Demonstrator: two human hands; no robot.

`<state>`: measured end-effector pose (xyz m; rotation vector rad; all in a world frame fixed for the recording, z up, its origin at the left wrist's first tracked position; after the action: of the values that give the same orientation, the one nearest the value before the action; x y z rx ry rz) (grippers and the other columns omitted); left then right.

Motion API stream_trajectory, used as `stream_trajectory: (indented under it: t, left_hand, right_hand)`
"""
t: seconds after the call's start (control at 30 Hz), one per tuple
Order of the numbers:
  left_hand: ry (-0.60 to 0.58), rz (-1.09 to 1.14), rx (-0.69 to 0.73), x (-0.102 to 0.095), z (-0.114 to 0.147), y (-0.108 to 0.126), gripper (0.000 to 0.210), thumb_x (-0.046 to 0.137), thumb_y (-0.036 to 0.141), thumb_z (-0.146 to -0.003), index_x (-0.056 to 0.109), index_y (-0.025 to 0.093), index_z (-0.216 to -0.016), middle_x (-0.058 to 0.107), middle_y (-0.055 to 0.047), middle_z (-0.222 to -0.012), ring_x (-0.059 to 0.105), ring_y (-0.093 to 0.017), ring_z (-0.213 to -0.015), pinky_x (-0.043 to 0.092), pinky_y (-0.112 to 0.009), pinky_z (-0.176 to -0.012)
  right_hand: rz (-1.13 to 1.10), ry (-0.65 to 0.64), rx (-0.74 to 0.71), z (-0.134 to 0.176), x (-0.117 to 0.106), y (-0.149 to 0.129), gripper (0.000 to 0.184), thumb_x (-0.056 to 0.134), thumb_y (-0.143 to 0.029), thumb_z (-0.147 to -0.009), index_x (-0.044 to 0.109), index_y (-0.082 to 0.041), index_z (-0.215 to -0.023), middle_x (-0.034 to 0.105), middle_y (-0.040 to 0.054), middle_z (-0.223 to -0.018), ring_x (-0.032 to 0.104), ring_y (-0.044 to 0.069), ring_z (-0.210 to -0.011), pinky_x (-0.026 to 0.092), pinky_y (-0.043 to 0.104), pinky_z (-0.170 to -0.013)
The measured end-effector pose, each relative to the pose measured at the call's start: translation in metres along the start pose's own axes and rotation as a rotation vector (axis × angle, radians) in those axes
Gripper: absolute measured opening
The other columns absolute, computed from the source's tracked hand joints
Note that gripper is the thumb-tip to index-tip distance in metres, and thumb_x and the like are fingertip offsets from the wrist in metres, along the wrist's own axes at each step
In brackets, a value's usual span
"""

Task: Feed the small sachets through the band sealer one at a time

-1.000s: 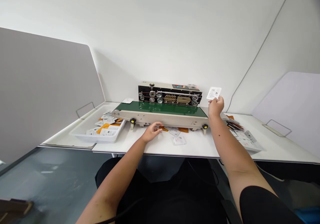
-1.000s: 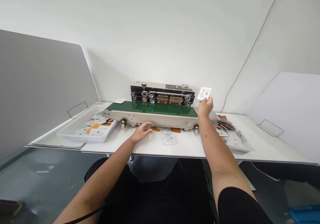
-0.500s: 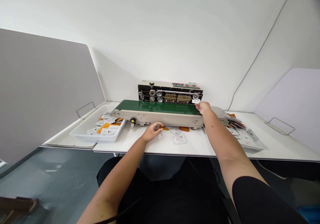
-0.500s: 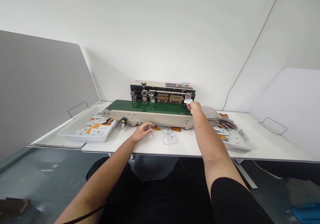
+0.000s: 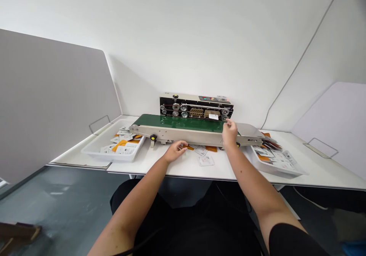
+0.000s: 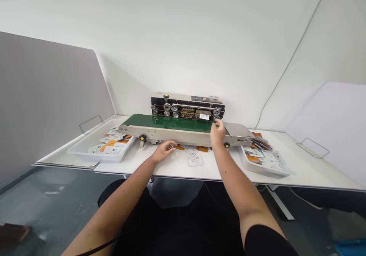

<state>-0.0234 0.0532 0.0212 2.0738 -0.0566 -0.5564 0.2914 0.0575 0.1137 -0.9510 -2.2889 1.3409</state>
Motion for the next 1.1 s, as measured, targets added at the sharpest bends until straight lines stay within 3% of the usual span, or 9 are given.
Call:
stream_trajectory:
  t: [0.07, 0.17, 0.3, 0.43, 0.57, 0.73, 0.97, 1.1]
  left_hand:
    - [-0.004, -0.015, 0.006, 0.001, 0.0, 0.0, 0.034, 0.069, 0.043, -0.084, 0.066, 0.018, -0.106, 0.07, -0.009, -0.109, 0.063, -0.014, -0.074, 0.053, -0.028, -0.073]
    - [-0.005, -0.034, 0.007, 0.002, 0.001, 0.0, 0.034, 0.07, 0.043, -0.083, 0.066, 0.017, -0.106, 0.07, -0.009, -0.108, 0.062, -0.014, -0.072, 0.053, -0.029, -0.072]
    - [-0.016, -0.071, 0.002, 0.003, 0.001, 0.002, 0.032, 0.068, 0.04, -0.084, 0.066, 0.017, -0.106, 0.07, -0.009, -0.107, 0.062, -0.015, -0.073, 0.052, -0.029, -0.071]
    - [-0.028, -0.098, 0.003, 0.004, 0.002, 0.004, 0.03, 0.067, 0.041, -0.085, 0.067, 0.018, -0.105, 0.07, -0.009, -0.108, 0.063, -0.016, -0.076, 0.053, -0.029, -0.073]
    - [-0.073, -0.126, -0.001, 0.005, 0.003, 0.006, 0.031, 0.066, 0.044, -0.086, 0.069, 0.018, -0.102, 0.071, -0.008, -0.103, 0.063, -0.016, -0.074, 0.052, -0.028, -0.071]
    - [-0.085, -0.168, 0.015, 0.005, 0.004, 0.007, 0.031, 0.064, 0.046, -0.087, 0.07, 0.017, -0.098, 0.071, -0.007, -0.1, 0.062, -0.016, -0.072, 0.052, -0.028, -0.07]
    - [-0.13, -0.138, 0.008, 0.005, 0.005, 0.007, 0.032, 0.064, 0.047, -0.087, 0.07, 0.018, -0.1, 0.07, -0.007, -0.102, 0.062, -0.016, -0.077, 0.05, -0.027, -0.071]
    - [-0.272, -0.017, -0.017, 0.014, 0.007, 0.005, 0.041, 0.067, 0.048, -0.086, 0.065, 0.017, -0.112, 0.069, -0.008, -0.105, 0.061, -0.015, -0.076, 0.048, -0.025, -0.066]
  right_hand:
    - [0.137, -0.158, -0.221, 0.051, 0.0, -0.001, 0.033, 0.049, -0.032, -0.091, 0.066, -0.019, -0.116, 0.068, 0.0068, -0.099, 0.062, 0.019, -0.088, 0.051, 0.034, -0.084]
    - [0.388, -0.591, -0.414, 0.125, 0.008, 0.013, 0.041, 0.058, -0.038, -0.088, 0.067, -0.021, -0.125, 0.067, 0.0107, -0.119, 0.059, 0.027, -0.112, 0.044, 0.043, -0.102]
    - [0.667, -0.893, -0.343, 0.172, 0.009, 0.043, 0.073, 0.063, -0.055, -0.084, 0.05, -0.022, -0.147, 0.037, 0.0118, -0.158, 0.029, 0.037, -0.145, 0.023, 0.051, -0.118]
    - [0.642, -1.083, -0.278, 0.181, 0.005, 0.048, 0.074, 0.05, -0.061, -0.091, 0.039, -0.025, -0.154, 0.023, 0.0063, -0.164, 0.019, 0.031, -0.152, 0.016, 0.046, -0.122]
    - [0.526, -1.112, -0.29, 0.182, 0.001, 0.039, 0.072, 0.055, -0.056, -0.09, 0.041, -0.025, -0.153, 0.024, 0.0056, -0.164, 0.023, 0.028, -0.15, 0.022, 0.043, -0.121]
    - [0.39, -1.011, -0.238, 0.177, 0.002, 0.036, 0.06, 0.065, -0.036, -0.084, 0.056, -0.025, -0.142, 0.052, 0.0093, -0.147, 0.043, 0.03, -0.138, 0.032, 0.044, -0.116]
    - [0.306, -1.001, -0.083, 0.167, 0.019, 0.037, 0.078, 0.075, -0.025, -0.069, 0.053, -0.022, -0.144, 0.057, 0.0115, -0.136, 0.05, 0.029, -0.129, 0.035, 0.041, -0.114]
    - [0.095, -0.957, -0.01, 0.167, 0.039, 0.033, 0.055, 0.069, -0.024, -0.074, 0.063, -0.024, -0.129, 0.065, 0.0068, -0.127, 0.06, 0.027, -0.118, 0.043, 0.04, -0.106]
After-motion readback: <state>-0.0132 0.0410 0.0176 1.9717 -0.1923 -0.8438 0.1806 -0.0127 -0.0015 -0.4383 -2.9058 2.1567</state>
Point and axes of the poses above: each hand's wrist, its own z-axis away from the middle knuckle, its own x-axis out of the palm, y = z × x, the point moved 4 cm from there along -z, towards the middle knuckle
